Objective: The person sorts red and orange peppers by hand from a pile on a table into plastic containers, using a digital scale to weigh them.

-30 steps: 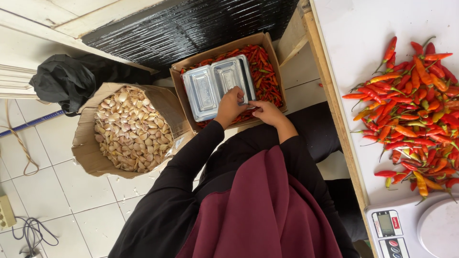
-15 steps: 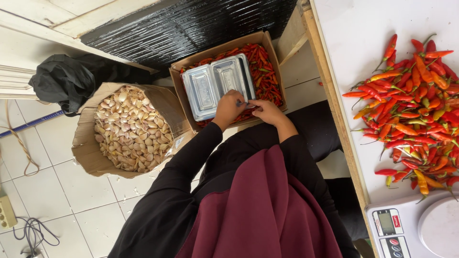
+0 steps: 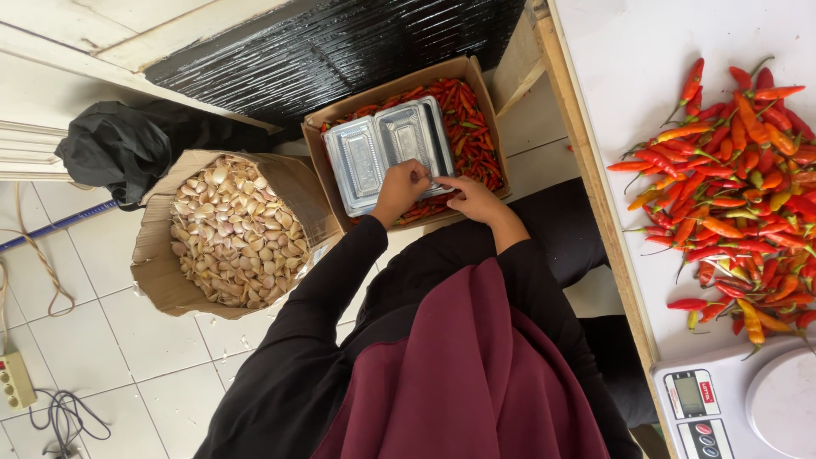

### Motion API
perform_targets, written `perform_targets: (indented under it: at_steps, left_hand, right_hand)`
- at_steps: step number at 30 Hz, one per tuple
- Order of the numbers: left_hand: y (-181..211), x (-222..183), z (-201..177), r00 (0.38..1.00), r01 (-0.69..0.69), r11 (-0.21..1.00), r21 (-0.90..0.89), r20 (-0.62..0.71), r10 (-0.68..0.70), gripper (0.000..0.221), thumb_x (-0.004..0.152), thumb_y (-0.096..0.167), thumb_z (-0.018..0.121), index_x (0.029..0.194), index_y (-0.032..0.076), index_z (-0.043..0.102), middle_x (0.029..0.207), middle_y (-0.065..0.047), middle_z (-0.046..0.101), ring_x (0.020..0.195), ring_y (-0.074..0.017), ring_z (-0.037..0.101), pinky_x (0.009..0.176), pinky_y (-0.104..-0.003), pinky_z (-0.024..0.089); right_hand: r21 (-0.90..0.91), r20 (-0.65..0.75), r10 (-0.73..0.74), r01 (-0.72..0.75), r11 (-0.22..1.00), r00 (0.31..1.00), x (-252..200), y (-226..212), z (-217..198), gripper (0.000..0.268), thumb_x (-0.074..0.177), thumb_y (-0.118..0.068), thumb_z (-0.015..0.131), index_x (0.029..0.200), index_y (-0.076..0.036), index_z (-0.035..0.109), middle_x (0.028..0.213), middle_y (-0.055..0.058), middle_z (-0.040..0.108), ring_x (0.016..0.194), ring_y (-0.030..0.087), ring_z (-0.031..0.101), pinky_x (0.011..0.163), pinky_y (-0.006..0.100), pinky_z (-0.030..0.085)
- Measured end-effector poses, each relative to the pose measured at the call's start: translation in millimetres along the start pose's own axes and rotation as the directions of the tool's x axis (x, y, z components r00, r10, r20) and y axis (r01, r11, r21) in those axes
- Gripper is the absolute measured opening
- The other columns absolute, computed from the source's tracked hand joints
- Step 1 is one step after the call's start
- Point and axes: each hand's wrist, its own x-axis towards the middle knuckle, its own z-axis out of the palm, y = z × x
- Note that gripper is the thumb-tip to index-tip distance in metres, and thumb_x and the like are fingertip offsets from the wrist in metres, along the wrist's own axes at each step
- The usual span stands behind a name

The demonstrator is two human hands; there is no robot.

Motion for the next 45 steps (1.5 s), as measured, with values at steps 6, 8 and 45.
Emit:
perform_targets:
  at_steps: [6, 8, 45]
  left_hand:
    - [44.4, -22.2, -25.7, 0.986, -0.044, 0.973, -0.227, -0.165, 0.006, 0.008, 0.085, 0.003, 0.062, 0.084, 0.007, 0.055, 0.092, -0.013, 0.078, 0.086, -0.0265, 0.075, 0.076, -0.034, 0.059]
    - [65.5, -30.9, -38.5, 0.963, -0.088, 0.963, -0.255, -0.27, 0.016, 0.007, 0.087, 0.0, 0.058, 0.087, 0.007, 0.055, 0.088, -0.015, 0.077, 0.082, -0.0269, 0.074, 0.076, -0.038, 0.058]
    - [424.1, -102.2, 94.1, -0.439, -0.755, -0.234, -0.612, 0.206, 0.875, 0.01, 0.106, 0.013, 0.07, 0.115, 0.018, 0.073, 0.14, -0.002, 0.062, 0.134, -0.0249, 0.058, 0.118, -0.048, 0.041]
  right_hand:
    - [-0.084, -0.002, 0.011, -0.011, 0.996, 1.0, 1.1, 1.2, 0.3, 0.057, 0.099, -0.008, 0.058, 0.155, -0.016, 0.051, 0.149, 0.024, 0.051, 0.126, 0.042, 0.059, 0.1, 0.051, 0.054]
    - [-0.081, -0.002, 0.012, -0.012, 0.997, 1.0, 2.4, 3.2, 0.9, 0.057, 0.099, -0.009, 0.06, 0.155, -0.018, 0.052, 0.148, 0.024, 0.052, 0.124, 0.04, 0.061, 0.098, 0.05, 0.055]
    - [-0.035, -0.997, 0.043, 0.9, 0.435, -0.059, -494.5, 22.8, 24.5, 0.07, 0.094, -0.007, 0.063, 0.16, -0.005, 0.037, 0.144, 0.034, 0.054, 0.114, 0.049, 0.066, 0.085, 0.057, 0.061]
